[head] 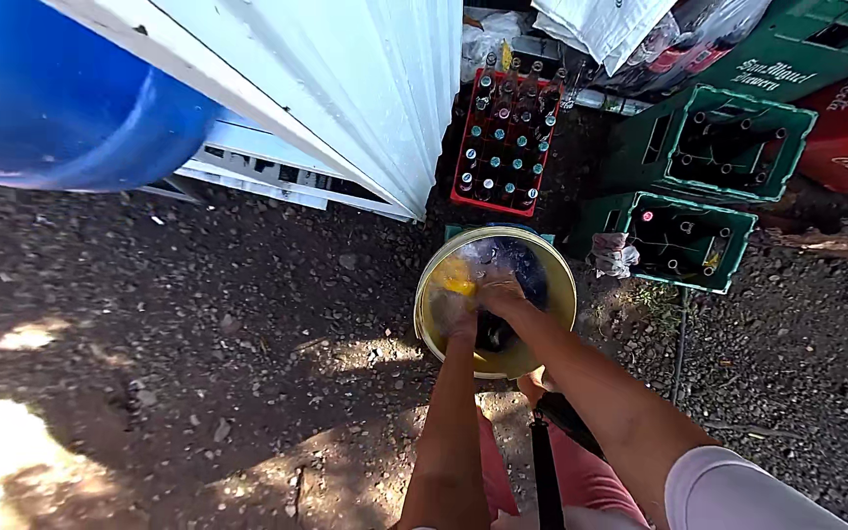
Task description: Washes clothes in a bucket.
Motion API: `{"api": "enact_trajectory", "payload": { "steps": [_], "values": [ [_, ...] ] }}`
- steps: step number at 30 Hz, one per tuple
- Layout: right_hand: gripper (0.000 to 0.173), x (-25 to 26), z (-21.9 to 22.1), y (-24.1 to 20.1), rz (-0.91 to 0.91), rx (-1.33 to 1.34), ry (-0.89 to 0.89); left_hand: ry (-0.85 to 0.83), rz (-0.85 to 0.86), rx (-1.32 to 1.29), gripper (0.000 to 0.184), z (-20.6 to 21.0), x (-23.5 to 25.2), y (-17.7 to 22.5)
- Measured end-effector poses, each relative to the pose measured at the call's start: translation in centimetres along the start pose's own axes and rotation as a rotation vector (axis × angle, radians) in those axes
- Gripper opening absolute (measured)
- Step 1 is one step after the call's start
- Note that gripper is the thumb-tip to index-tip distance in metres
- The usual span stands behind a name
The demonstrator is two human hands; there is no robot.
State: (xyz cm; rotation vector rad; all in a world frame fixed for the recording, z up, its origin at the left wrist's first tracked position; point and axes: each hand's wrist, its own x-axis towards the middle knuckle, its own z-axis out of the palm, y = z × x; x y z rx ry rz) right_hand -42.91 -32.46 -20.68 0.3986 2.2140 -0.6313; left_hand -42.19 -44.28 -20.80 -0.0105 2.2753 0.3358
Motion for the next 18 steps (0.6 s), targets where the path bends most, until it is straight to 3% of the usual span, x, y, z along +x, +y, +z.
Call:
{"api": "enact_trajectory", "payload": {
  "steps": [3, 6, 9, 13, 18],
  "values": [
    [0.070, -2.1, -0.8, 0.2, -0.037, 0.107, 0.039, 0.099, 0.078, -0.194, 0.052, -2.3, -2.4, -0.5],
    [0.083, -5.2, -0.6, 0.4, -0.098, 0.288, 0.047, 0.186, 0.169, -0.321, 0.037, -5.0, -7.0, 0.6],
    [0.065, -8.9, -1.7, -0.1, -0.269, 0.628, 0.168, 0.312, 0.330, -0.467, 0.029, -7.7, -11.8, 1.2],
    [0.038, -14.8, -5.7, -0.8, -0.389, 0.938, 0.207, 0.396, 0.436, -0.622, 0.032, -11.0, -16.4, 0.5],
    [0.021, -18.5, -8.8, 0.0, -0.535, 0.680, 0.434, 0.441, 0.485, -0.468, 0.035, -14.1, -17.4, -2.2]
  ]
}}
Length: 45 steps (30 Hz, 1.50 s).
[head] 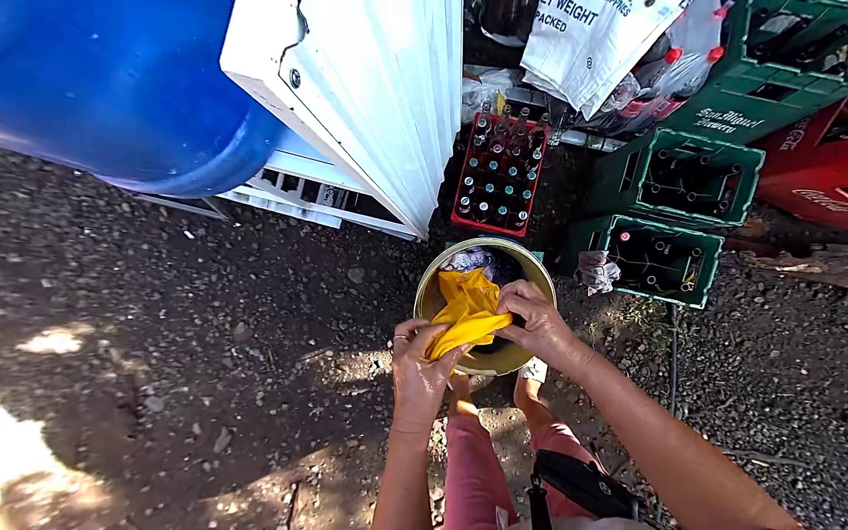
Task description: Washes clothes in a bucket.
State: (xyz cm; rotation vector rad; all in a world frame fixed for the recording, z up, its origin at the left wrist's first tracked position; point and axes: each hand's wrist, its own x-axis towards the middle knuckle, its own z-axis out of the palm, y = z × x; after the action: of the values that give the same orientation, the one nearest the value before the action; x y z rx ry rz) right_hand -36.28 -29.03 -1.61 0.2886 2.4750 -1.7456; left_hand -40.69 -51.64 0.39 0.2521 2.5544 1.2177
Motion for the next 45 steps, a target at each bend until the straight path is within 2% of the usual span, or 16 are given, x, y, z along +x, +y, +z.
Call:
{"api": "enact_trajectory", "payload": {
  "steps": [3, 4, 6, 9, 12, 15, 22, 26, 29, 31, 34, 37, 39, 41, 44, 45],
  "values": [
    [0.018, 1.2, -0.4, 1.8, 0.100, 0.125, 0.114, -0.037, -0.092, 0.269, 0.030, 1.2, 0.7, 0.2],
    [0.017, 1.9, 0.1, 2.9, 0.182, 0.137, 0.154, -0.075, -0.158, 0.335, 0.037, 2.3, 1.3, 0.1],
    [0.021, 3.5, 1.4, 5.2, 0.342, -0.072, 0.202, -0.172, -0.249, 0.405, 0.064, 5.4, 2.7, -1.1],
    [0.045, 5.3, 4.1, 8.7, 0.540, -0.515, -0.052, -0.393, -0.407, 0.431, 0.117, 10.4, 4.6, -4.2],
    [0.060, 5.2, 7.5, 12.1, 0.580, -0.695, -0.330, -0.537, -0.526, 0.475, 0.131, 14.8, 5.1, -6.5],
    [0.069, 5.9, 9.2, 13.7, 0.598, -0.805, -0.443, -0.572, -0.518, 0.586, 0.125, 17.8, 5.9, -8.5],
    [0.057, 8.6, 10.7, 14.9, 0.619, -0.887, -0.492, -0.757, -0.474, 0.653, 0.115, 18.1, 8.8, -10.5],
    [0.055, 8.5, 11.7, 15.7, 0.636, -0.832, -0.455, -0.851, -0.418, 0.605, 0.087, 18.0, 9.3, -11.4],
    [0.063, 8.3, 12.1, 15.7, 0.702, -0.778, -0.428, -0.955, -0.453, 0.582, 0.067, 17.1, 9.3, -11.3],
    [0.065, 8.3, 12.2, 15.6, 0.715, -0.751, -0.439, -0.943, -0.478, 0.540, 0.056, 16.5, 9.1, -11.2],
    [0.068, 8.4, 12.1, 15.8, 0.739, -0.707, -0.415, -1.002, -0.629, 0.465, 0.053, 15.9, 9.3, -10.8],
    [0.073, 8.2, 12.1, 16.1, 0.744, -0.679, -0.380, -1.115, -0.660, 0.514, 0.056, 15.8, 9.7, -10.7],
    [0.070, 8.3, 11.4, 15.7, 0.699, -0.657, -0.333, -1.047, -0.616, 0.482, 0.062, 16.2, 9.3, -11.8],
    [0.050, 9.1, 9.6, 14.5, 0.656, -0.509, -0.215, -0.977, -0.515, 0.426, 0.070, 16.3, 9.4, -12.8],
    [0.016, 8.8, 6.3, 12.0, 0.618, 0.152, 0.077, -0.603, -0.466, 0.190, 0.101, 15.4, 9.1, -12.6],
    [0.010, 8.2, 5.3, 10.3, 0.587, 0.344, 0.101, -0.473, -0.464, 0.101, 0.114, 14.8, 8.6, -12.3]
  ]
}}
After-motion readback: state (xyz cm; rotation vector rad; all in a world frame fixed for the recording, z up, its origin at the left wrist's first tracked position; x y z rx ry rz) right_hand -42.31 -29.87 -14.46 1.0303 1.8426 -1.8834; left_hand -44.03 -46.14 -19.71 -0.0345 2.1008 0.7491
